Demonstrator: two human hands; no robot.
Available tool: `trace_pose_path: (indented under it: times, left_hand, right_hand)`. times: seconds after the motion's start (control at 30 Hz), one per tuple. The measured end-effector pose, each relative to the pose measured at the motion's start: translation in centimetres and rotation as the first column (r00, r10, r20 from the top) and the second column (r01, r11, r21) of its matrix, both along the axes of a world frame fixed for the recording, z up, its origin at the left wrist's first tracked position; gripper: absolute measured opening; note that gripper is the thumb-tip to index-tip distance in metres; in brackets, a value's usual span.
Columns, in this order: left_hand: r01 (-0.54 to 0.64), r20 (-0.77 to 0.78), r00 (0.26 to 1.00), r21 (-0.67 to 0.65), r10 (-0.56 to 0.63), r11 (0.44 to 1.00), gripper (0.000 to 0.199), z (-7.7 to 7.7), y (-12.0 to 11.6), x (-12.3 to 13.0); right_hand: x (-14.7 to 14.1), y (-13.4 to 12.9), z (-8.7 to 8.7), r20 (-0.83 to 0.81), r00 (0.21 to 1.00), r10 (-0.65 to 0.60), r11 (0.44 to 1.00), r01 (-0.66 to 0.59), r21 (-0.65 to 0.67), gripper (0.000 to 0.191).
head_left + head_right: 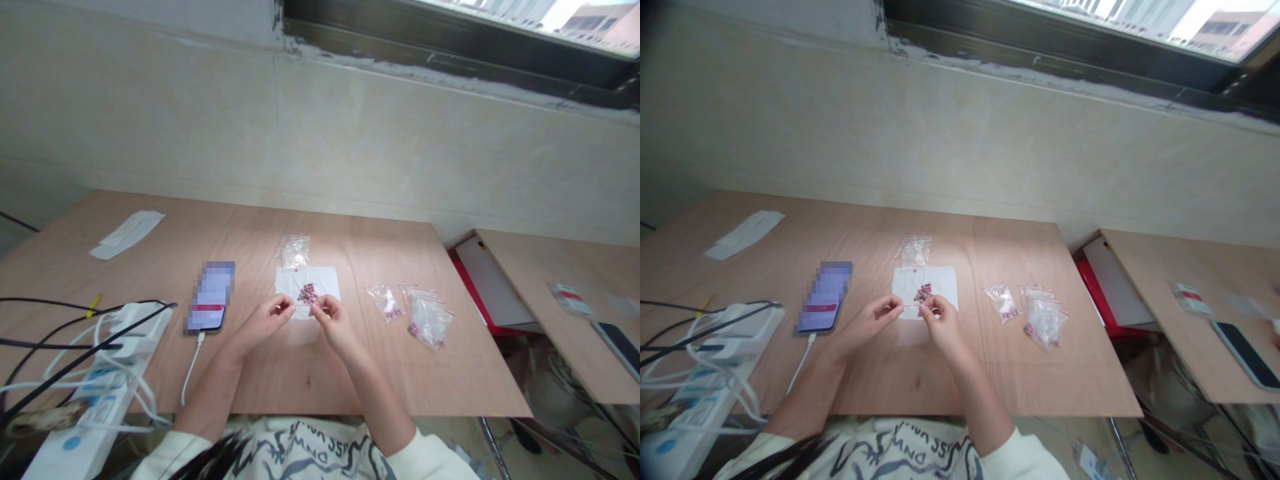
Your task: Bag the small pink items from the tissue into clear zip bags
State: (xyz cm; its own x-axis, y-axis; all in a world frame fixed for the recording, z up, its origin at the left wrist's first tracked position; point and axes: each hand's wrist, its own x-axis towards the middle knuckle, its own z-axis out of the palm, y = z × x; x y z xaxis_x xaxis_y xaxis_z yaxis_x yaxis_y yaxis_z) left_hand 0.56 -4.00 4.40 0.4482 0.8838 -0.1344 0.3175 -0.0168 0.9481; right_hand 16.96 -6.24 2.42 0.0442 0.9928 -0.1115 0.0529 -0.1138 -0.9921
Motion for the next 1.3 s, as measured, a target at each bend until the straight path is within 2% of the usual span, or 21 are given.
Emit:
trace_pose_path:
  times: [0.1,0.3,0.47,0.67,0.8,0.87,0.97,1.07,1.13,1.2,1.23,1.3]
  left_hand:
    - [0.035,0.005,0.999,0.008,-0.035,0.999,0.02,-0.3,-0.1,0.2]
    - [0.016,-0.039,0.999,0.1,-0.012,0.995,0.021,-0.6,0.7,0.7]
    - [0.023,-0.001,1.0,0.014,-0.023,1.0,0.023,-0.5,1.1,0.4]
    - [-0.068,0.04,0.997,-0.009,0.068,0.998,0.023,-1.5,1.6,-0.4]
    - [-0.194,0.08,0.976,-0.097,0.202,0.976,0.026,-1.8,1.8,-0.9]
    - [-0.247,0.072,0.963,-0.134,0.258,0.96,0.031,-2.0,1.7,-1.4]
    - [-0.328,0.011,0.943,-0.142,0.333,0.934,0.037,-2.5,1.3,-2.4]
    - [-0.316,-0.041,0.949,-0.144,0.314,0.938,0.036,-3.0,0.8,-3.4]
    - [-0.299,-0.059,0.954,-0.147,0.294,0.943,0.036,-3.2,0.6,-3.9]
    - [-0.303,-0.071,0.953,-0.155,0.295,0.94,0.038,-3.3,0.5,-4.3]
    - [-0.306,-0.075,0.952,-0.16,0.298,0.938,0.038,-3.3,0.6,-4.4]
    - [-0.31,-0.08,0.95,-0.163,0.301,0.936,0.038,-3.4,0.7,-4.5]
  right_hand:
    - [-0.4,-0.1,0.1,0.022,0.999,-0.03,1.0,0.03,0.003,0.02]
    - [-0.8,0.3,-0.3,-0.139,0.99,0.011,0.997,-0.022,-0.076,0.019]
    - [-0.1,1.1,-0.1,-0.164,0.985,-0.053,0.994,0.036,-0.104,0.021]
    - [-0.3,1.3,0.1,-0.162,0.986,-0.026,0.988,0.001,-0.155,0.024]
    - [-0.2,0.4,-1.5,-0.135,0.99,0.033,0.987,-0.053,-0.152,0.024]
    - [-0.1,0.6,-2.3,-0.104,0.994,0.023,0.988,-0.038,-0.148,0.025]
    - [-0.5,3.1,-2.6,-0.059,0.994,-0.088,0.989,0.08,-0.122,0.023]
    - [-1.6,8.2,-1.7,0.055,0.986,-0.159,0.984,0.163,-0.076,0.019]
    - [-2.0,11.4,-1.0,0.257,0.95,-0.176,0.976,0.202,-0.078,0.016]
    - [-1.8,13.1,-0.4,0.443,0.864,-0.24,0.955,0.292,-0.053,0.022]
    - [-1.2,13.2,-0.4,0.511,0.812,-0.281,0.944,0.331,-0.007,0.026]
    - [0.7,11.8,-0.8,0.654,0.658,-0.374,0.917,0.366,0.156,0.033]
